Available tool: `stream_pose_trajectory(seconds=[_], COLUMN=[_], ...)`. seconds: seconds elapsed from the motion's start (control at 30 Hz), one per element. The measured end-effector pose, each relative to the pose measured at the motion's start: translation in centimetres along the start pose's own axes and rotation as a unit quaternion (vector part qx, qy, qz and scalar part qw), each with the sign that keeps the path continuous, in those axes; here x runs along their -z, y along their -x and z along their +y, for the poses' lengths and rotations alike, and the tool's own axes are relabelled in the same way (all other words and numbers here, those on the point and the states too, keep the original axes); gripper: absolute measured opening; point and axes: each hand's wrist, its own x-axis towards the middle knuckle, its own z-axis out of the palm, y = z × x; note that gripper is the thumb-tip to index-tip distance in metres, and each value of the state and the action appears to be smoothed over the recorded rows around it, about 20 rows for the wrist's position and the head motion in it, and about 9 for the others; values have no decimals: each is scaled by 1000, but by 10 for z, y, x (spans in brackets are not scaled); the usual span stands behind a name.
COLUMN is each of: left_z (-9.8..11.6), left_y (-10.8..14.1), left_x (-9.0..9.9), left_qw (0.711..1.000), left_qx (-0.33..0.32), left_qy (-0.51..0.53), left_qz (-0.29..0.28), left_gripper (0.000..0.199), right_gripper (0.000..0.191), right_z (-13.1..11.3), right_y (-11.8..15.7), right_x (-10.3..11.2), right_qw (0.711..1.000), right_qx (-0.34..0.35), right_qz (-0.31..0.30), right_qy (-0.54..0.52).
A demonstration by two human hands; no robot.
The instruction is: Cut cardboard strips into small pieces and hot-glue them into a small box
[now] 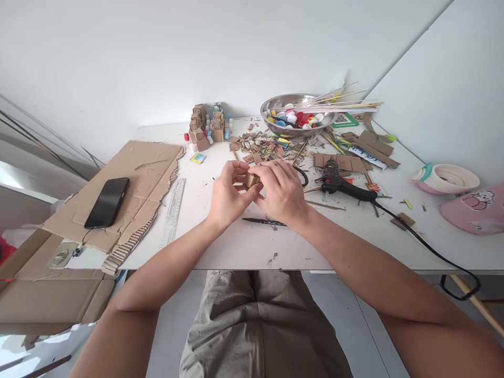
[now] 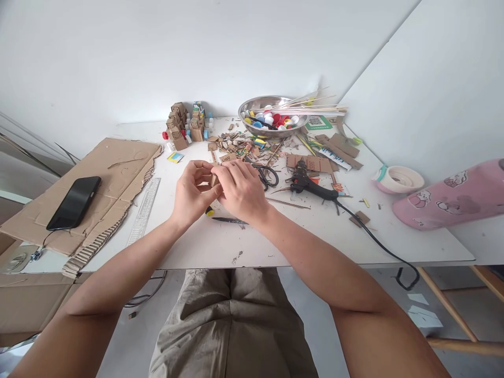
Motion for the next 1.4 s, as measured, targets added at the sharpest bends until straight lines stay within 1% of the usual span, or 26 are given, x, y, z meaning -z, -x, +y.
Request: stream_pose_trajectory(seconds=[0.1, 0.17, 0.3, 0.43, 0.6, 0.7, 0.77, 0.8, 0.83, 0.87, 0.9, 0.93, 1.0, 1.07, 1.1, 1.17, 1.27, 1.33, 1.4], left_z=[-1, -1, -3, -5, -4, -2, -2, -2, -2, -4, -6, -8, -14, -20, -23, -26, -25, -23, -21], left_y=[1, 1, 1, 0, 0, -1, -3, -4, -5, -6, -8, -9, -12, -15, -16, -16, -14, -13, -13], left_x=[0, 0, 0, -1, -1, 3, 8, 10, 12, 14, 16, 18, 21, 23, 24, 25, 23, 21, 19], left_qw=[1000, 999, 999, 999, 998, 998, 998, 998, 997, 996, 995, 994, 988, 978, 973, 963, 957, 963, 977], left_qx=[-16, -23, -30, -32, -43, -40, -37, -38, -43, -52, -65, -82, -126, -169, -187, -217, -240, -232, -194], left_qy=[-9, -15, -22, -29, -30, -23, -14, -9, -6, -7, -13, -25, -60, -100, -118, -147, -156, -129, -79], left_qz=[-12, -16, -8, -5, -19, -35, -50, -57, -63, -67, -69, -71, -73, -73, -72, -66, -54, -46, -41], left_gripper=[52, 50, 46, 45, 46, 53, 62, 66, 68, 69, 69, 68, 68, 67, 65, 59, 51, 50, 53], right_gripper=[29, 28, 28, 25, 22, 22, 19, 17, 17, 20, 23, 27, 32, 36, 38, 41, 41, 41, 40], right_z=[0, 1, 0, -3, -4, -2, 1, 3, 5, 8, 10, 11, 13, 12, 11, 8, 4, 3, 4], right_y=[0, 1, 1, -1, -3, -3, -4, -5, -6, -8, -10, -12, -17, -21, -23, -26, -29, -30, -30], right_x=[-1, -1, 0, 0, 1, 3, 5, 7, 7, 8, 9, 10, 12, 16, 18, 22, 25, 24, 23], right_qw=[1000, 1000, 1000, 1000, 998, 999, 997, 991, 981, 964, 940, 910, 840, 778, 756, 726, 696, 680, 665], right_qx=[-12, -11, -3, 8, 35, 10, -38, -72, -112, -159, -207, -256, -341, -399, -416, -433, -445, -452, -460], right_qz=[-11, -9, -3, -4, 43, 42, 28, 21, 13, 4, -6, -15, -29, -37, -40, -46, -52, -53, -53], right_qy=[-15, -7, 24, 22, 36, 0, -67, -111, -161, -214, -270, -326, -421, -484, -504, -533, -561, -574, -585])
